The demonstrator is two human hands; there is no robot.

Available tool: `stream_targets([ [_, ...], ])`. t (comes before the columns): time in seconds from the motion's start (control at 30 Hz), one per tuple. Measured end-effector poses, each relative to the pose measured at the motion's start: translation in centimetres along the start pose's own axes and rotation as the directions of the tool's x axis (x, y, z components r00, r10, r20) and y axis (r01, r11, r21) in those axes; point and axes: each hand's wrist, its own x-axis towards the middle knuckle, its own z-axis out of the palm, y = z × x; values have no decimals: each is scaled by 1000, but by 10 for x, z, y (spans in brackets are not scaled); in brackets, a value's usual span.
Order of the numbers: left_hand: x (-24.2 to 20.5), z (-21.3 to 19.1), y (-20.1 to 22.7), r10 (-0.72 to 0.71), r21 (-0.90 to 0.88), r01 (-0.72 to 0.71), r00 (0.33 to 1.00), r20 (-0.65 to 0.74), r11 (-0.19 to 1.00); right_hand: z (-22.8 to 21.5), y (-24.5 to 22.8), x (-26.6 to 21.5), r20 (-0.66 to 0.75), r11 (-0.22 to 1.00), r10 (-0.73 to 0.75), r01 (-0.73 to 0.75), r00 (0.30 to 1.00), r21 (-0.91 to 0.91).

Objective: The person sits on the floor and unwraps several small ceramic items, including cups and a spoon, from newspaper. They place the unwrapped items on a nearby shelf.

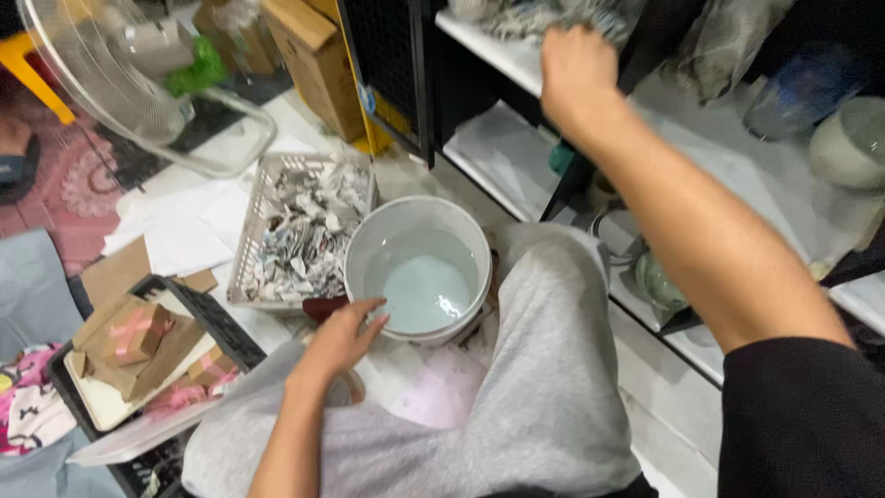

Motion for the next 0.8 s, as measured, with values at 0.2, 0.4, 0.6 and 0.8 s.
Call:
stream_targets([
  [0.2, -27, 28, 11, -34, -91, 33, 999, -2, 995, -52, -32, -80, -129, 957, -212, 232, 969, 173],
  [0.4, -39, 59, 30, 8, -688, 26, 999, 47, 725, -45, -73, -197, -9, 760, -549, 504, 836, 411],
  [0.6, -66, 107, 47, -38, -989, 21, 999, 27, -146, -16, -99, -308, -340, 345, -666, 678, 664, 649],
  [0.8, -79, 154, 47, -261, -959, 12, 961, 89, -281, 28, -111, -350, -415, 318, -647, 721, 639, 615],
])
